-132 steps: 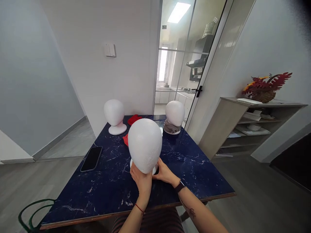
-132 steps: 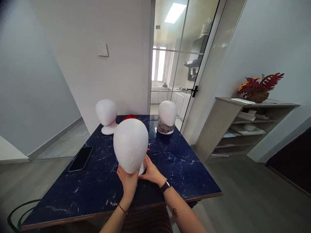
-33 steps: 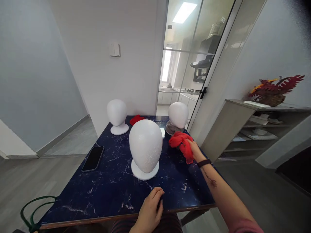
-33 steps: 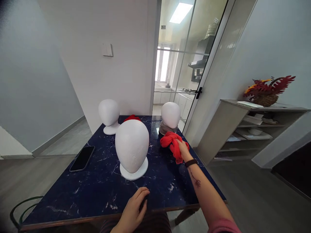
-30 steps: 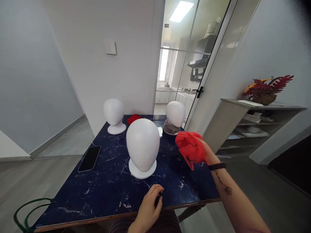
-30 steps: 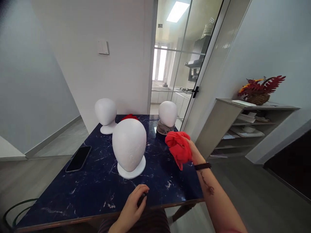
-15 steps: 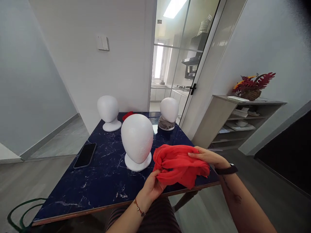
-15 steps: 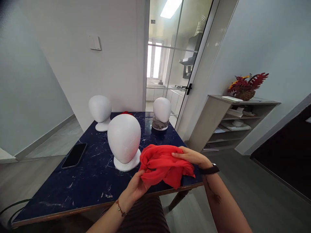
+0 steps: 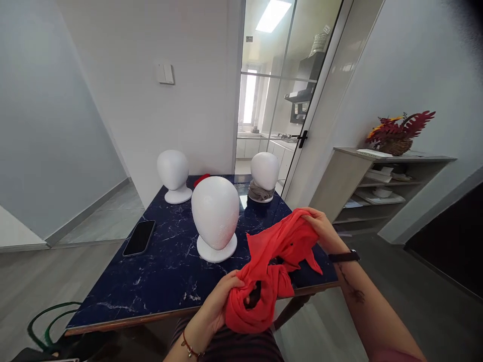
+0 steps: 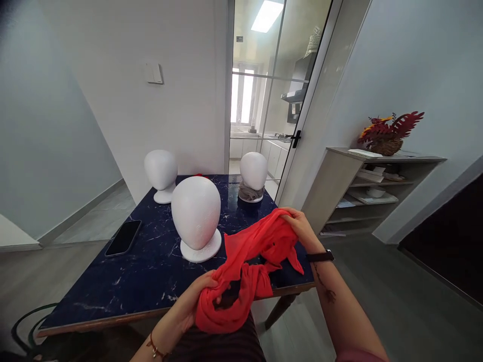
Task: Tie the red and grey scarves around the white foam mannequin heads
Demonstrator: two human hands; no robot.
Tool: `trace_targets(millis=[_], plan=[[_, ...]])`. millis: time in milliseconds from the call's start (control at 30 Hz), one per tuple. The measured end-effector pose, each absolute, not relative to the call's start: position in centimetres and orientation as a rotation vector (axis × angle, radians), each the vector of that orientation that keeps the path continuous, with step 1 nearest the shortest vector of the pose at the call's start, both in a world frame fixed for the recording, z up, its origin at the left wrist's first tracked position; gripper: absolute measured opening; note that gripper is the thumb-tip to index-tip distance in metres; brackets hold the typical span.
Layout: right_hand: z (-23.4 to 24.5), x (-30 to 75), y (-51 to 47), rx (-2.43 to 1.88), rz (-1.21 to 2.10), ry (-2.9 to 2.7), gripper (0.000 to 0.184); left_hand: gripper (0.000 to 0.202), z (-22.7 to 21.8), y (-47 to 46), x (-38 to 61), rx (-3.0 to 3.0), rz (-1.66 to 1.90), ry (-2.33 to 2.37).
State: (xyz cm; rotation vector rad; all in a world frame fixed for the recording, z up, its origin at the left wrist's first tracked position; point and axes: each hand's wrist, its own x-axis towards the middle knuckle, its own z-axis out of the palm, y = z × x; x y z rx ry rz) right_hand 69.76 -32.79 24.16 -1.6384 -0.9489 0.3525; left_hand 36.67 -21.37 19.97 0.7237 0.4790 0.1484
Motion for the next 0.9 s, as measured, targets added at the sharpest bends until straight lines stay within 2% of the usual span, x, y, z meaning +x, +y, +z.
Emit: trace_targets(millis=[133, 200, 333, 367, 400, 467, 567, 667, 833, 900], plan=[[24.1, 68.5, -33.0, -1.906, 0.112, -1.164, 0.025, 0.021, 19.1, -20.9, 37.4, 0.702, 0.186, 0.515], [24.4, 66.0, -33.2, -1.894, 0.129, -1.309, 0.034, 0.026, 19.5, -20.9, 37.9, 0.778, 0.270, 0.452], [24.9, 59.1, -33.6, -1.665, 0.482, -1.591, 0.068, 0.040, 21.3, -21.0, 38.7, 0.939, 0.306, 0.303], [24.9, 57.7, -33.6, -1.638, 0.529, -1.608, 0.071, 0.042, 21.7, -21.1, 38.8, 0.957, 0.301, 0.277], [24.8, 56.6, -33.7, -1.619, 0.554, -1.603, 0.068, 0.045, 22.0, -21.2, 38.8, 0.958, 0.294, 0.255], [24.7, 55.5, -33.7, -1.590, 0.556, -1.551, 0.049, 0.046, 22.4, -21.2, 38.8, 0.927, 0.266, 0.239], [25.2, 55.9, -33.8, -1.566, 0.424, -1.388, 0.028, 0.038, 22.5, -21.1, 38.5, 0.884, 0.191, 0.238], [26.8, 56.5, -33.7, -1.570, 0.220, -1.339, 0.025, 0.036, 23.2, -21.1, 38.7, 1.004, 0.199, 0.191], [29.5, 56.2, -32.5, -1.594, 0.050, -1.563, 0.028, 0.068, 25.8, -21.7, 41.1, 1.301, 0.378, 0.125], [29.8, 56.4, -32.3, -1.653, -0.092, -1.546, 0.025, 0.060, 27.0, -21.5, 42.3, 1.383, 0.487, 0.207]])
